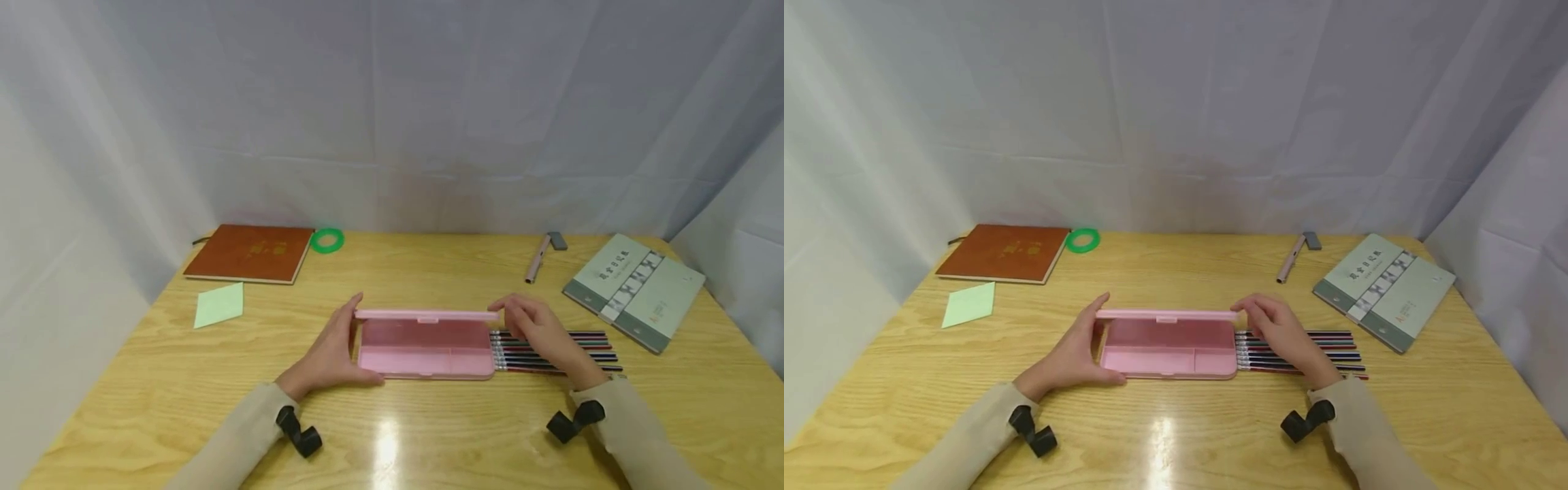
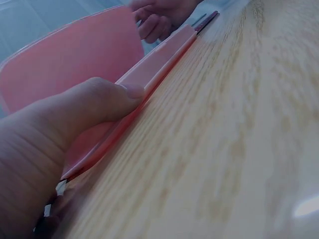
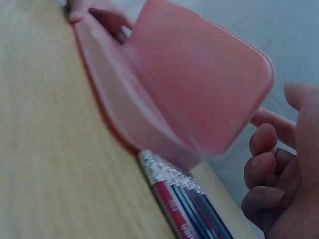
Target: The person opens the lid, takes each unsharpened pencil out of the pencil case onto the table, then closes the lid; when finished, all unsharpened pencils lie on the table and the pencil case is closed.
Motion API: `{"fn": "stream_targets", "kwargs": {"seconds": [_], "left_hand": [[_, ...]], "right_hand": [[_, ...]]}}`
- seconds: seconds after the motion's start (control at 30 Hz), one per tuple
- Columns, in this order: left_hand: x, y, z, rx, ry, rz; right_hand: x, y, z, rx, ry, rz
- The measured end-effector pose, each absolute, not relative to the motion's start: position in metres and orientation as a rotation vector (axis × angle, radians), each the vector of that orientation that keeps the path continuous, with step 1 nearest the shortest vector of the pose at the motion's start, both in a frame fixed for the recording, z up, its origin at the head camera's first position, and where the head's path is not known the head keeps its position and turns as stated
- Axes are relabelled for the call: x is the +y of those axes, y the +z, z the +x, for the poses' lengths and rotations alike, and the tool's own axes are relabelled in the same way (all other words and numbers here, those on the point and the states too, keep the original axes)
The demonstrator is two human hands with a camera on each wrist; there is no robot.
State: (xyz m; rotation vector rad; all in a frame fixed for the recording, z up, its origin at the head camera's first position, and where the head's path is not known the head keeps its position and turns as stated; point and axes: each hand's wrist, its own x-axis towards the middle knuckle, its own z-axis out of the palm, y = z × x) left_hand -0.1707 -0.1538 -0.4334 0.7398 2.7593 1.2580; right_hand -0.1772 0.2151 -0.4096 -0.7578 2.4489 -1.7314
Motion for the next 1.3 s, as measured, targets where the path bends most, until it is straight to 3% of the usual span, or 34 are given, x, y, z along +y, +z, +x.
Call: {"fn": "stream_targets", "kwargs": {"seconds": [0.2,0.43,0.8,1.3], "left_hand": [[-0.154,-0.433,-0.172,2.790,1.220,0.840],[-0.160,-0.435,-0.176,2.844,1.123,1.019],[-0.160,-0.433,-0.178,2.784,1.259,0.860],[-0.154,-0.431,-0.176,2.774,1.259,0.842]], "right_hand": [[0.211,-0.417,-0.159,2.668,-1.394,-0.948],[0.201,-0.417,-0.156,2.756,-1.233,-0.949],[0.197,-0.412,-0.157,2.747,-1.168,-0.915],[0.200,-0.410,-0.154,2.742,-1.144,-0.906]]}}
